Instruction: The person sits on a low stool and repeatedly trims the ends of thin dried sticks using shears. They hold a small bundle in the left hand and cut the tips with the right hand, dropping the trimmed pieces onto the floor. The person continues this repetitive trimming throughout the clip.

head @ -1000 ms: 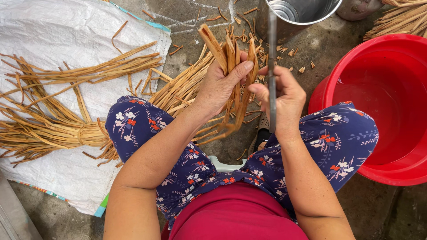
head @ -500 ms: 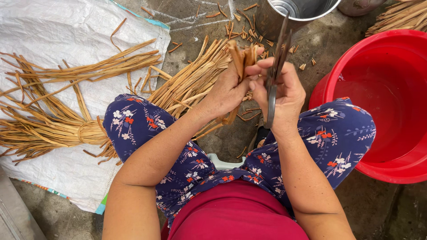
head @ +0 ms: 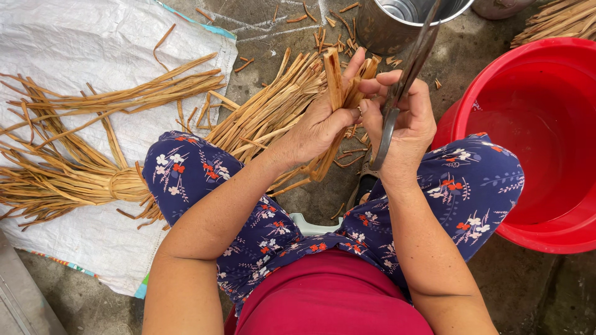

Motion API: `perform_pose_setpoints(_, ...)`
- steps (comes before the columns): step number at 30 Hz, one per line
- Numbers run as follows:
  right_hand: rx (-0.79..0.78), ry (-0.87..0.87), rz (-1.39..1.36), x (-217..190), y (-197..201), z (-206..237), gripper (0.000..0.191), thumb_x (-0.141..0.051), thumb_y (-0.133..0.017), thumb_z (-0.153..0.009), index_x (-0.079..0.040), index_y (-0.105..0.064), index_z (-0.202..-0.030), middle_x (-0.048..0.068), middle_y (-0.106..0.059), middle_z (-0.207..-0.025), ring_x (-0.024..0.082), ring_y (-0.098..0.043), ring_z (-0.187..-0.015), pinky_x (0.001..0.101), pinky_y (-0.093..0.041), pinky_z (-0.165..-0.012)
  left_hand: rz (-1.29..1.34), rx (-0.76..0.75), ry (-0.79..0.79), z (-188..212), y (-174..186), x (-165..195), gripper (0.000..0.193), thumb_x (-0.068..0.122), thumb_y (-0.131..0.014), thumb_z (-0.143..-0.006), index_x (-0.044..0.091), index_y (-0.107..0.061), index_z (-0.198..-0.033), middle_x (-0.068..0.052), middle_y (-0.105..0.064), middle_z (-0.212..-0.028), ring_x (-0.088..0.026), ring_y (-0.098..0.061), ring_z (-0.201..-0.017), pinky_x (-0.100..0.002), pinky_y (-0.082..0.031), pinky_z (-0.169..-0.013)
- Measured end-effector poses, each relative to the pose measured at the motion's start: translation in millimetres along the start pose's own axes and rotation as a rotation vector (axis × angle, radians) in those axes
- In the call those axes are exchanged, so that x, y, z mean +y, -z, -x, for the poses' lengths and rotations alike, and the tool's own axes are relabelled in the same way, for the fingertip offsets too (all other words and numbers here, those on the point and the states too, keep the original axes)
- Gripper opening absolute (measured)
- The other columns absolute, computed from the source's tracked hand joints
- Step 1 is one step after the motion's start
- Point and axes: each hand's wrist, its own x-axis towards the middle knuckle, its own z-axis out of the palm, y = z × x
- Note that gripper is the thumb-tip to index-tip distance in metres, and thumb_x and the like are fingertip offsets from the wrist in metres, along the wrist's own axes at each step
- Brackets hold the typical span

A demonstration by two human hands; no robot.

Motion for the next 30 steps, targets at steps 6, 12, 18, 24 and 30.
perform_pose_setpoints(6,-0.001,0.070,0.090,7,-3,-3,0.050,0.015,-0.080,-0.093,-0.005,-0.056,-0.132,0.006,-0.067,-0.116,0.007,-0.058,-0.093,0.0215,-0.050,-0.083,-0.399,0.035,-0.071,0,-6,-5,0.076,0.018,-0.047,-0.113,0.013,0.003,-0.170,-0.014,-0.028,-0.173,-0.026,-0.028,-0.162,-0.039,-0.025,-0.134)
perform_pose_setpoints(12,0.020,-0.073,-0.242,4,12,-12,0.042,0.017,-0.073,-0.098,-0.002,-0.059,-0.131,0.009,-0.070,-0.106,0.013,-0.069,-0.099,0.0249,-0.060,-0.090,0.123,-0.115,-0.166,-2,4,-9,0.076,0.025,-0.058,-0.115,0.006,-0.005,-0.167,-0.011,-0.018,-0.174,-0.020,-0.025,-0.161,-0.037,-0.024,-0.134)
perform_pose_setpoints(18,-0.006,-0.108,-0.327,-7,20,-13,0.040,0.011,-0.072,-0.096,-0.002,-0.057,-0.130,0.014,-0.072,-0.103,0.011,-0.066,-0.088,0.0202,-0.053,-0.073,0.300,0.048,0.124,-1,8,-10,0.057,0.035,-0.071,-0.101,-0.001,-0.059,-0.144,-0.005,-0.069,-0.123,-0.011,-0.065,-0.112,-0.027,-0.055,-0.099)
perform_pose_setpoints(24,0.035,-0.019,-0.192,-6,17,-5,0.039,0.002,-0.081,-0.102,-0.002,-0.057,-0.131,0.008,-0.067,-0.110,0.011,-0.063,-0.099,0.0213,-0.052,-0.087,0.395,0.149,0.083,0,2,-12,0.040,0.022,-0.079,-0.097,0.002,-0.066,-0.130,-0.002,-0.071,-0.108,-0.012,-0.065,-0.099,-0.028,-0.056,-0.087)
perform_pose_setpoints(30,-0.118,-0.097,0.071,2,6,3,0.063,-0.028,-0.086,-0.092,-0.008,-0.052,-0.141,0.004,-0.065,-0.117,0.012,-0.060,-0.101,0.0273,-0.054,-0.092,0.687,0.261,0.056,-4,11,-10,0.035,0.019,-0.079,-0.092,0.007,-0.067,-0.123,0.000,-0.072,-0.117,-0.010,-0.067,-0.107,-0.028,-0.057,-0.096)
